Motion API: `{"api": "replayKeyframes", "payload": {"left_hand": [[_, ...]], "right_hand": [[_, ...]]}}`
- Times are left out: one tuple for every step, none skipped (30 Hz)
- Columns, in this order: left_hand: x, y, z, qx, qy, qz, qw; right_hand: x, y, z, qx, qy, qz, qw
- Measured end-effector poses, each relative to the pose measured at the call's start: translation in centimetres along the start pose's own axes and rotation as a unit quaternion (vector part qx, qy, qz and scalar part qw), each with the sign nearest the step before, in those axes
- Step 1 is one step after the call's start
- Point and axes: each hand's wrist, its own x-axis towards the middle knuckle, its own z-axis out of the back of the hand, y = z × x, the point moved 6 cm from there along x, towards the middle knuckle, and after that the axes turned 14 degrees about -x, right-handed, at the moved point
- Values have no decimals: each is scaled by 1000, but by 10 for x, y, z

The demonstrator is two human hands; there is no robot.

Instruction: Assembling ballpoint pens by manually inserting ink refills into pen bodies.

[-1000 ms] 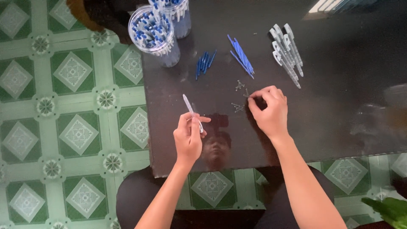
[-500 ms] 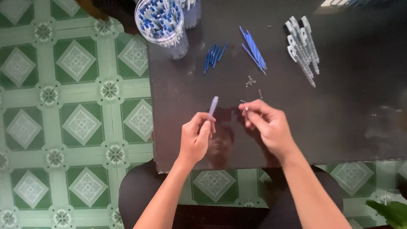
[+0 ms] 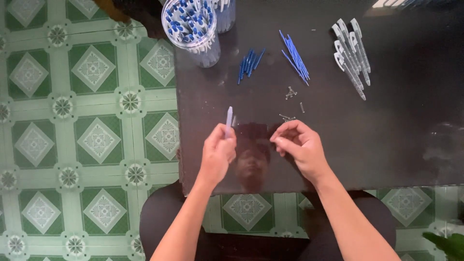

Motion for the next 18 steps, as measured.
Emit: {"api": "replayKeyframes", "payload": {"left_hand": [[-3,-6,-11,62,19,-18,998],[-5,-12,-21,123,38,-36,991],[-7,-11,-26,123,37,-36,991],[-8,-11,-31,125,40,-44,990],[-9,-11,-35,128,43,-53,989],[-9,-15,-39,128,43,-53,989],[-10,-18,-42,110,40,-42,992],[-10,-21,-46,92,36,-32,995],[-10,-17,-44,91,38,-32,995],[-10,-13,-41,74,33,-19,997],[-11,-8,-38,57,27,-5,998],[-10,-4,-37,56,27,-5,998],[-9,-1,-35,59,29,-5,998],[-7,2,-34,62,32,-4,998],[-8,4,-33,62,32,-4,998],[-8,5,-31,71,13,-3,997],[-8,6,-28,81,-5,-3,997],[-6,-3,-29,80,-4,-3,997]], "right_hand": [[-2,4,-4,-6,6,4,1000],[-4,9,-9,-11,11,8,1000],[-6,10,-11,-12,12,8,1000],[-8,12,-15,-9,26,17,999],[-9,15,-19,-6,40,26,999],[-8,6,-20,-6,40,26,999],[-6,-1,-20,-10,39,39,998],[-5,-7,-19,-15,38,51,998],[-4,-8,-20,-15,36,52,998],[-4,-9,-19,-23,33,55,998],[-4,-10,-19,-31,31,59,997],[-4,-10,-19,-32,31,59,997],[-3,-9,-20,-49,34,60,996],[-3,-9,-20,-66,37,62,995],[-4,0,-22,-66,36,62,995],[-6,11,-23,-87,37,74,993],[-7,21,-25,-107,36,86,990],[0,31,-18,-107,35,87,990]]}}
